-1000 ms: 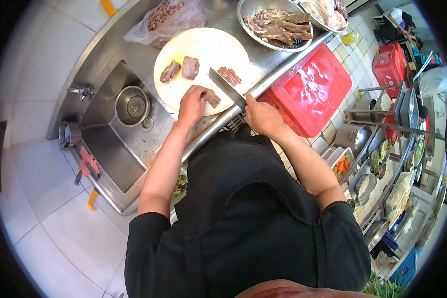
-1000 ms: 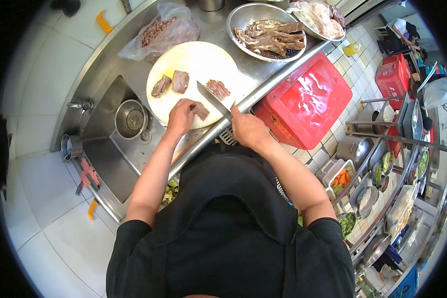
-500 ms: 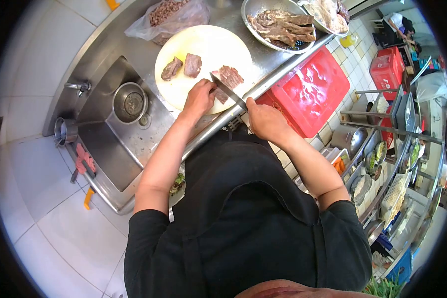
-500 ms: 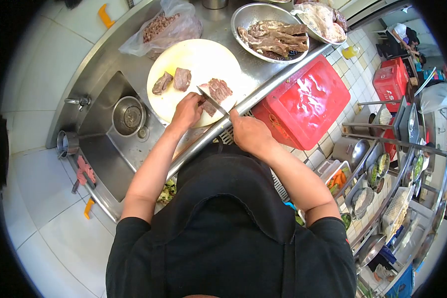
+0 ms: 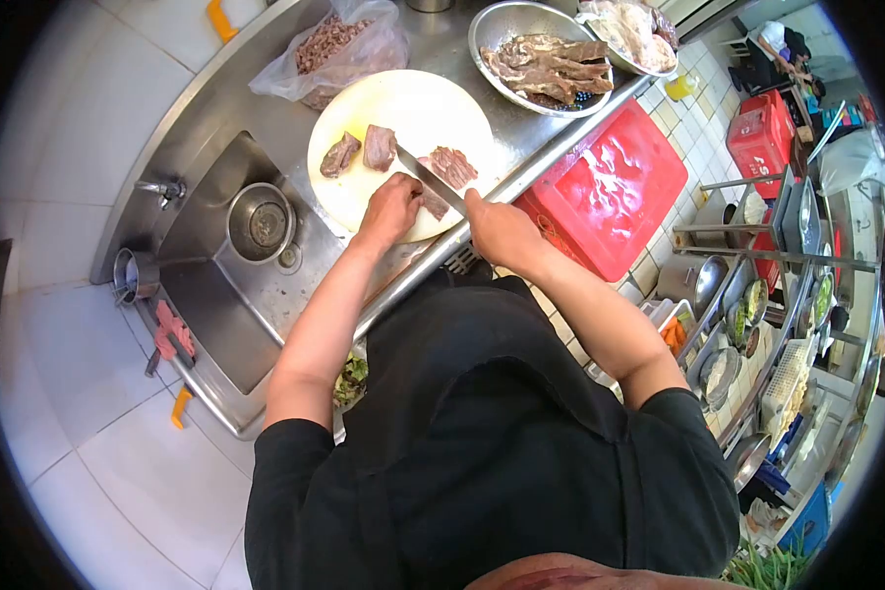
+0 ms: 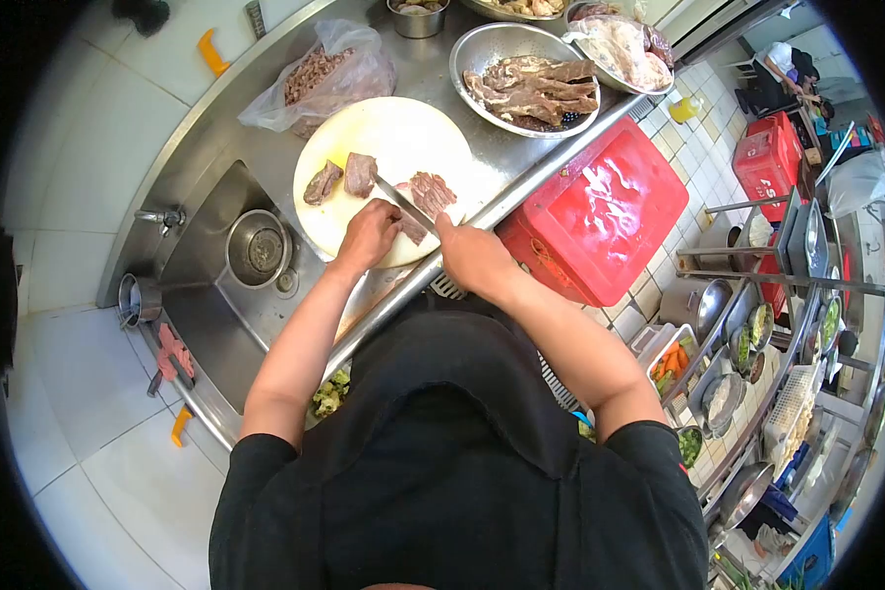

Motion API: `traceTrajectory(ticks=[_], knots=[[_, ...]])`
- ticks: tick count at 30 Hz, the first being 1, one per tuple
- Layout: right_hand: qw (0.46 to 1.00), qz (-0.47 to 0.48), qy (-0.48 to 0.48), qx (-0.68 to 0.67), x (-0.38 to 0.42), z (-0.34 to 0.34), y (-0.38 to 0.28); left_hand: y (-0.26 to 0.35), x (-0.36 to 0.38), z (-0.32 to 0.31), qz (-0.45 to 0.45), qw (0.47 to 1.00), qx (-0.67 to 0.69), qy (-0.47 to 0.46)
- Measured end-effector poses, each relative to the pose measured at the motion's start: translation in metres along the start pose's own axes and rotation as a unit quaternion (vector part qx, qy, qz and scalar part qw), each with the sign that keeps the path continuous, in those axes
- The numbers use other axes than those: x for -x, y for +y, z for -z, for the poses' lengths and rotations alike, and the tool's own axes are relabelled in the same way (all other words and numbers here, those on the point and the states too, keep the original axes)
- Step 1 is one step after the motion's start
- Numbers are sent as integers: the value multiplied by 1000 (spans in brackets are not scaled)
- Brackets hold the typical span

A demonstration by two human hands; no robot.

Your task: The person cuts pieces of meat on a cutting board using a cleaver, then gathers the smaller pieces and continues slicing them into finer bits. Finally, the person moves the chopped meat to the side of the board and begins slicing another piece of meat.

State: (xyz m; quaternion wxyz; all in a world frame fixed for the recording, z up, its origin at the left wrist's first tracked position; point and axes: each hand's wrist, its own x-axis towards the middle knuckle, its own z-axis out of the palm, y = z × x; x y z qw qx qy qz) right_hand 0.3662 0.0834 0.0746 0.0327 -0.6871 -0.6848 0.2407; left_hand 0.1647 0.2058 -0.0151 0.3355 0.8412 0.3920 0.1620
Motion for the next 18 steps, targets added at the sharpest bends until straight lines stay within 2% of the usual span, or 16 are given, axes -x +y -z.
traceTrajectory(ticks=[5, 9, 11, 14, 18], knots=[[999, -27, -44, -13, 32, 16, -5, 0, 3, -3, 2, 999, -23, 29], [998, -19, -61, -15, 27, 12, -9, -5, 3, -8, -3, 999, -2, 37], [995, -53, -83, -11, 18, 4, -12, -7, 4, -10, -6, 999, 3, 40], [999, -25, -37, -28, 8, -23, 3, -5, 2, -10, -16, 999, -10, 42], [999, -25, -44, -9, -6, -6, 0, -1, 4, -1, 10, 1000, 13, 26]])
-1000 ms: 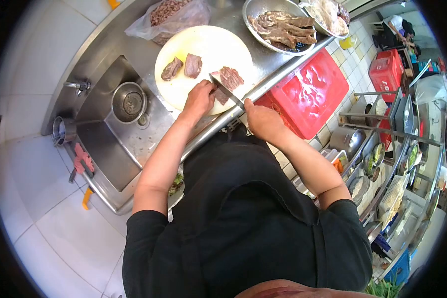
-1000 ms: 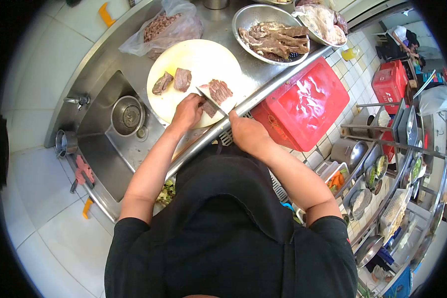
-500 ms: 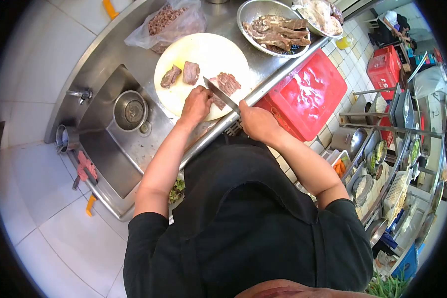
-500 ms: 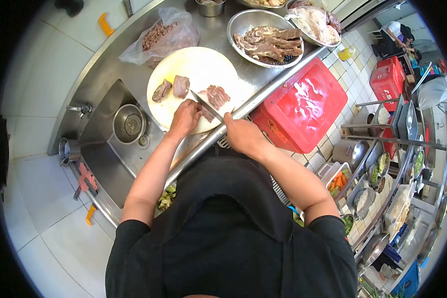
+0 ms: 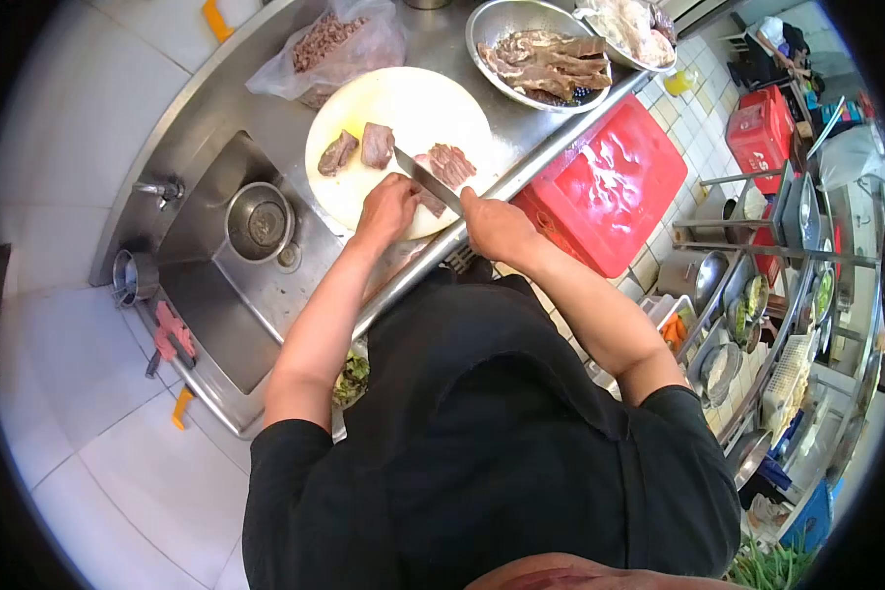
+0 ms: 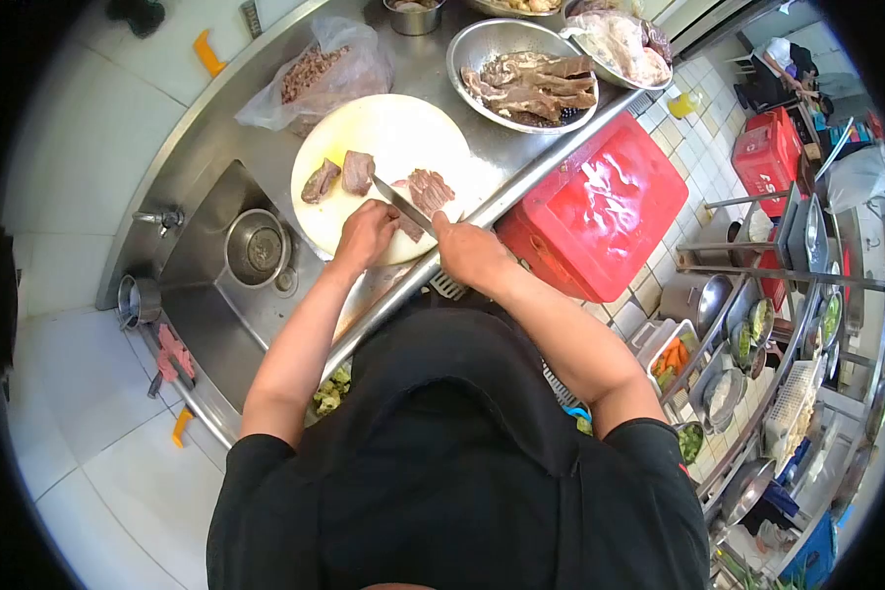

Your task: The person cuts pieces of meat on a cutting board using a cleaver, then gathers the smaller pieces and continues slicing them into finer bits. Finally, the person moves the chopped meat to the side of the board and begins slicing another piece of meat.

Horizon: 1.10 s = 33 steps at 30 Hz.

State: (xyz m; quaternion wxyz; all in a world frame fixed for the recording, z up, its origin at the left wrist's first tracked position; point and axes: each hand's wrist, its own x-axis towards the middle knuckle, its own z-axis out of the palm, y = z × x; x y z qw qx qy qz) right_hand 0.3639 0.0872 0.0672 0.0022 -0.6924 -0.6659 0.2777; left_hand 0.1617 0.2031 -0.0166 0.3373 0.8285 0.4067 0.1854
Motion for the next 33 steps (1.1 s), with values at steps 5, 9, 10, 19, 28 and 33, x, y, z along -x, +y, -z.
traceTrajectory(ticks=[5, 9, 10, 19, 28, 33], knots=[[1000, -9, -7, 1, 29, 8, -7, -6, -3, -5, -3, 1000, -1, 6], [1000, 3, -12, -11, 33, 8, -6, -7, -1, -8, -3, 1000, 1, 24], [1000, -2, -15, -10, 31, 6, -9, -8, 0, -10, -2, 1000, -1, 25], [1000, 1, 19, 14, 7, -5, 1, -10, 1, -9, -14, 1000, 1, 22], [999, 0, 37, -6, 42, 5, -3, -9, 5, -11, -10, 998, -34, 44], [1000, 7, 17, -6, 46, 1, 0, -12, 6, -13, -18, 999, -25, 41]])
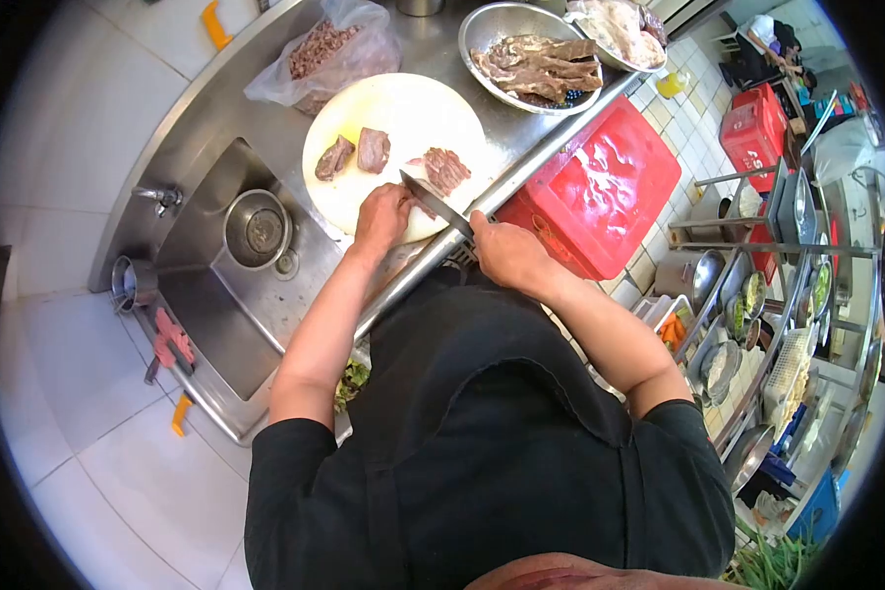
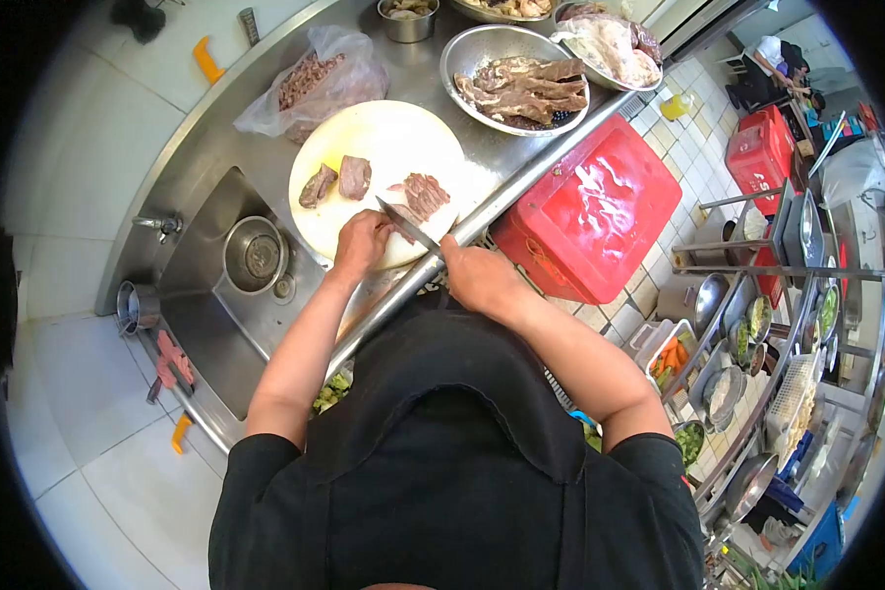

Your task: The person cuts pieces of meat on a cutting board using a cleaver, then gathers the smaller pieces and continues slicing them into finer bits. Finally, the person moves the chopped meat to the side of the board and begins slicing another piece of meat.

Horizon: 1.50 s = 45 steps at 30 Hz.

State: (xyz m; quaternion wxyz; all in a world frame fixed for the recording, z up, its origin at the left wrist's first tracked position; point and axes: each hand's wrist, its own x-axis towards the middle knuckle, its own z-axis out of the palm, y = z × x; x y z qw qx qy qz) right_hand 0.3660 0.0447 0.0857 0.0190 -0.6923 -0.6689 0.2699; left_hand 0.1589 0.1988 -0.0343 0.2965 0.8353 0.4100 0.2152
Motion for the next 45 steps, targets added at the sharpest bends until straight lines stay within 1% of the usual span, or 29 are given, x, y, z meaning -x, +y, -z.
traceTrajectory(ticks=[4, 6, 10, 11, 14, 15, 16, 17, 19, 22, 24, 26, 28, 30, 31, 32, 34, 35, 37, 38, 40, 41, 43, 44, 45], knots=[[1000, 15, 2, -20, -6, -10, -1, -3, 1, -4, -8, 1000, 8, 19], [1000, -24, -2, -14, -16, -22, -4, -4, 1, -4, -14, 1000, 10, 25], [1000, -16, 12, -18, -22, -22, -1, -3, 2, -3, -3, 1000, 16, -8], [1000, -20, 3, -19, -27, -18, 2, -3, 0, 0, -4, 1000, 23, -17], [998, -33, 1, -52, -16, -4, 3, 10, 2, 10, -39, 999, -4, -13], [995, -45, 40, -80, -7, 2, 4, 7, -1, 8, -13, 999, -4, -45], [990, -56, 78, -107, 0, 7, 6, 7, -7, 6, -15, 999, -5, -45], [989, -56, 80, -108, 7, 11, 11, 7, -13, 4, -4, 999, -6, -54], [979, -110, 107, -136, 22, 13, 22, 8, -25, 3, 5, 998, -13, -67], [970, -108, 143, -163, 41, 2, 43, 12, -39, 5, 0, 997, -30, -77], [967, -113, 146, -175, 54, -5, 51, 12, -44, 14, -48, 997, -11, -67], [952, -149, 153, -220, 66, -16, 55, 9, -54, 22, -48, 996, -21, -76], [944, -169, 158, -234, 76, -23, 56, 12, -67, 27, -50, 995, -28, -86], [937, -185, 164, -246, 84, -28, 56, 19, -85, 33, -169, 961, -142, -169], [933, -189, 171, -253, 87, -31, 55, 24, -96, 32, -206, 932, -183, -234], [930, -192, 177, -260, 89, -32, 55, 27, -103, 28, -207, 932, -184, -233], [932, -198, 165, -255, 91, -34, 55, 29, -116, 18, -274, 888, -226, -292], [934, -205, 152, -250, 92, -34, 55, 27, -121, 16, -277, 887, -227, -291], [933, -206, 154, -251, 98, -36, 53, 23, -124, 11, -300, 874, -201, -325], [933, -205, 155, -252, 100, -37, 53, 18, -122, 11, -301, 874, -202, -325], [932, -209, 152, -252, 103, -43, 55, 15, -107, 18, -263, 896, -168, -315], [932, -213, 148, -252, 104, -47, 56, 15, -98, 20, -262, 896, -170, -315], [933, -209, 150, -254, 104, -55, 60, 26, -76, 27, -186, 918, -212, -278], [933, -206, 150, -254, 104, -57, 60, 27, -65, 25, -186, 918, -214, -278], [933, -204, 151, -255, 104, -57, 60, 26, -53, 21, -131, 933, -220, -252]])
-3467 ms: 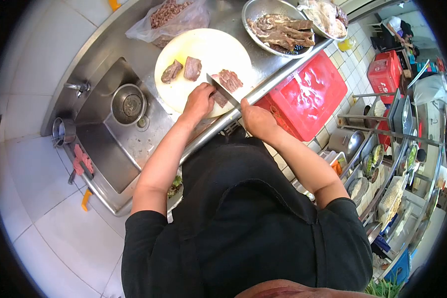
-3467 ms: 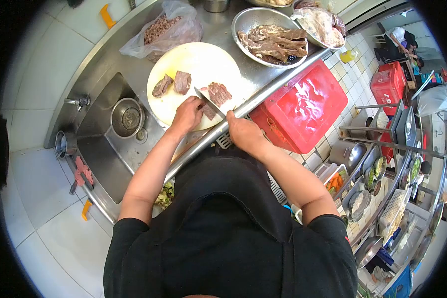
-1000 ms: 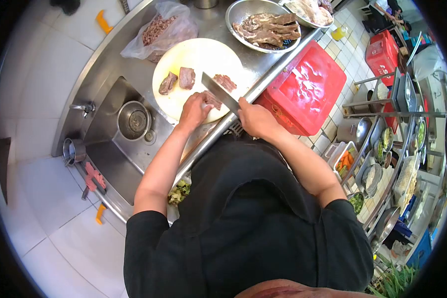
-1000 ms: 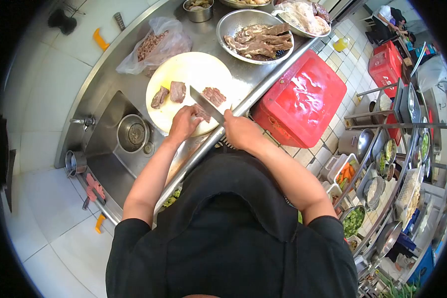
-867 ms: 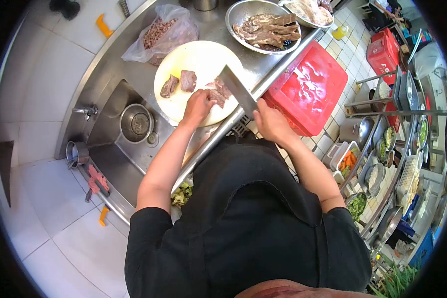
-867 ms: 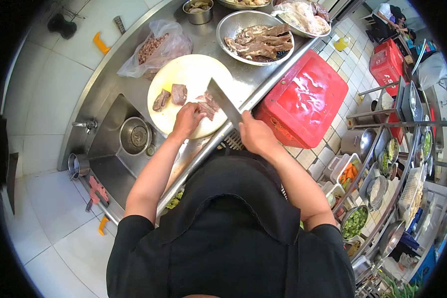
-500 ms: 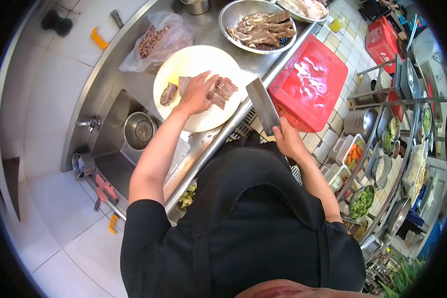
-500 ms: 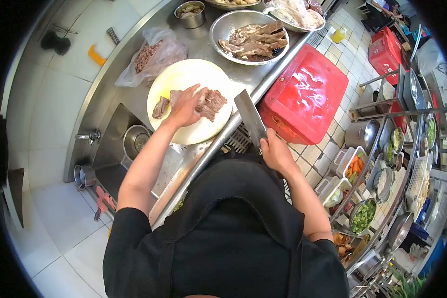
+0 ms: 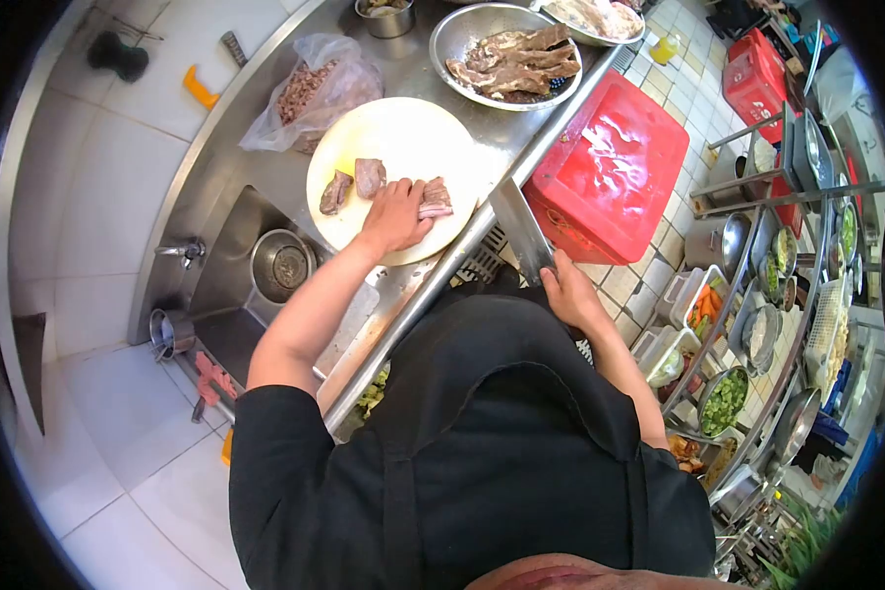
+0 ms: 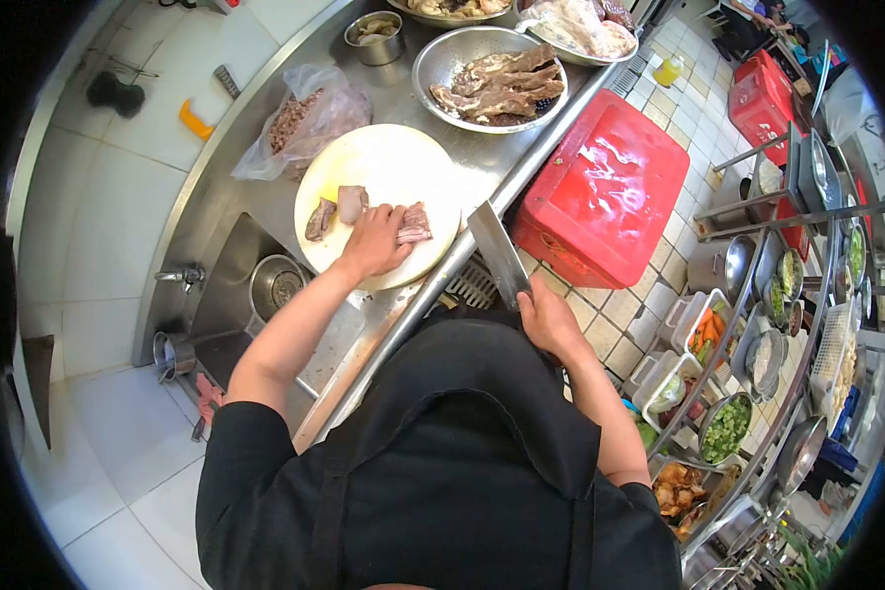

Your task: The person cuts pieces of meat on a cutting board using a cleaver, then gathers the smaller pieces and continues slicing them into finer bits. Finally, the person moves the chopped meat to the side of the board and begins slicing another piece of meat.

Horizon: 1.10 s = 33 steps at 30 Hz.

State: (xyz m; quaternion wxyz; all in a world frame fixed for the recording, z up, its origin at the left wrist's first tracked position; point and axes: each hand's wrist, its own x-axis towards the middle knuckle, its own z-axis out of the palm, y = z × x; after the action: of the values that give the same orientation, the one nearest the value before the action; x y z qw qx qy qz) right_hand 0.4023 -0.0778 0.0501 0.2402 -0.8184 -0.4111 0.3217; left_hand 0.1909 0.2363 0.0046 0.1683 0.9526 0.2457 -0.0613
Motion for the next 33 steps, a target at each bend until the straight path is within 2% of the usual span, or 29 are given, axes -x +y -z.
traceTrajectory(ticks=[2, 3, 5, 9, 13, 15, 17, 18, 20, 23, 24, 30, 33], knots=[[1000, 27, -2, -14, -4, -1, -5, 16, 9, 3, 92, 996, 21, -3], [1000, 27, 0, -16, -8, -2, -8, 15, 9, -3, 91, 996, 19, -3], [999, 34, -17, -2, -18, -3, -17, 13, 9, -21, 47, 991, 15, 121], [998, 36, -20, 39, -43, -11, -38, 4, -9, -29, 21, 990, 95, 100], [995, 45, -37, 87, -61, -17, -63, 11, -12, -46, 41, 985, 105, 132], [990, 92, -38, 103, -67, -23, -71, 25, -9, -51, 86, 972, 125, 178], [985, 122, -37, 119, -72, -26, -75, 32, -1, -48, 95, 964, 154, 194], [978, 152, -34, 136, -74, -26, -75, 35, 6, -46, 106, 955, 154, 231], [979, 144, -25, 145, -75, -26, -75, 33, 22, -48, 101, 928, 184, 308], [977, 137, -19, 160, -77, -30, -72, 14, 40, -63, 71, 940, 187, 277], [976, 137, -20, 168, -76, -30, -72, 21, 41, -58, 73, 920, 205, 327], [960, 171, -23, 219, -72, -38, -79, 24, 14, -67, 114, 899, 228, 356], [960, 167, -17, 223, -75, -32, -80, 21, 14, -62, 83, 905, 203, 364]])
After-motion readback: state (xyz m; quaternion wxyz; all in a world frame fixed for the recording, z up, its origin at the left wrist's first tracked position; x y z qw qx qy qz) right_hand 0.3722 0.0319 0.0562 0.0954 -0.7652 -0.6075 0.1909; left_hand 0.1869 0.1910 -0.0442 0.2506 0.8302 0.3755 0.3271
